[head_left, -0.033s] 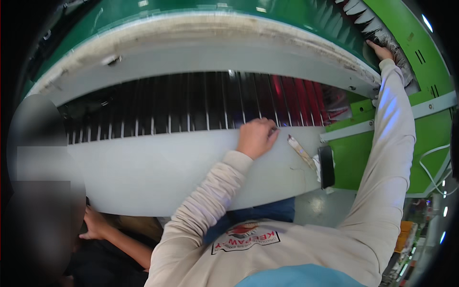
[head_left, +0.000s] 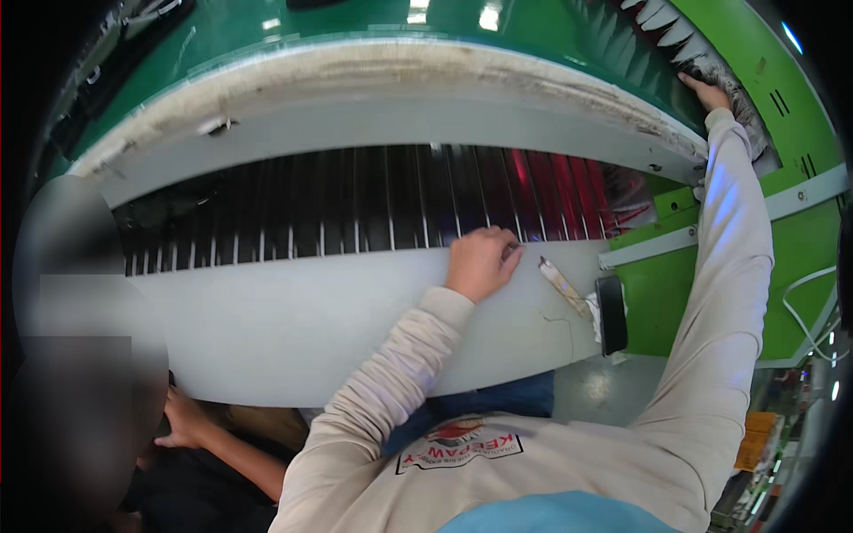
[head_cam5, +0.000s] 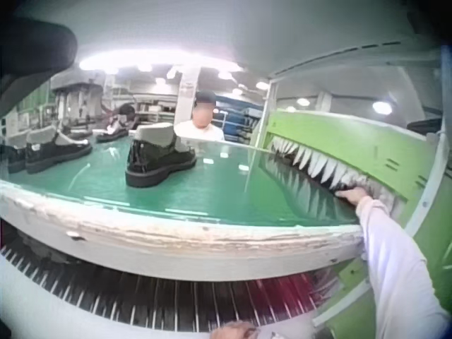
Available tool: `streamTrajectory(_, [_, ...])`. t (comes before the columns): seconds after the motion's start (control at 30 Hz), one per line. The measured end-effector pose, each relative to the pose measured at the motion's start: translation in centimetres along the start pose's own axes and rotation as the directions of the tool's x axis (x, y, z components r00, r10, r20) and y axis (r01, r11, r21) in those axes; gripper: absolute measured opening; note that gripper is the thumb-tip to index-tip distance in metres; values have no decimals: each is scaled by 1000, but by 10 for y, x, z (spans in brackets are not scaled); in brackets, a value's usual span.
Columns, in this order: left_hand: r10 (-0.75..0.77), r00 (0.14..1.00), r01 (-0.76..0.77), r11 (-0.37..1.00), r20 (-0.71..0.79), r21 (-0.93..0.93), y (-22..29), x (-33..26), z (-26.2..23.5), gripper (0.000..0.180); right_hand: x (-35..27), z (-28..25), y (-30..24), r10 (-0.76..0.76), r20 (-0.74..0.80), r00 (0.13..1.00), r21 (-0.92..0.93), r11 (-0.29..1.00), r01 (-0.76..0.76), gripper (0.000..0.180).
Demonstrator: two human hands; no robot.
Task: Assembling, inspecting, and cleaning shoes on a production line conveyor belt.
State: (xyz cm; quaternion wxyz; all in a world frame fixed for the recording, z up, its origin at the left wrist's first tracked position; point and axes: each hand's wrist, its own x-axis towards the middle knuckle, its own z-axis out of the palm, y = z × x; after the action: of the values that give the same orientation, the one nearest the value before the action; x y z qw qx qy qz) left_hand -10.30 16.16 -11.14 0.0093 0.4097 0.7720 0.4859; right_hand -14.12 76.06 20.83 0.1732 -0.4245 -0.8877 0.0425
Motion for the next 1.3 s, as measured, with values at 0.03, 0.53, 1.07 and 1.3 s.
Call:
streamTrajectory(0.03, [4,1000,-5,999,-11,-35,2,0,3,15,-2,-9,-7,60,16,998,294,954,-62,80])
streamTrajectory(0.53, [-205,977,170,910,-52,-379,-4,2,-33,26,-325,-72,-217,-619,-271,737,962,-189,195,74])
streamTrajectory(1.07, [158,778,-208,978,-608,-12,142,-75,-77,33,-568,74,-148,-486,-481,730,816,57,575,40])
streamTrajectory(1.3, [-124,896,8,965,-427,-263,143,-166,-36,28,-639,82,-81,-581,-108,806,918,253,306,33])
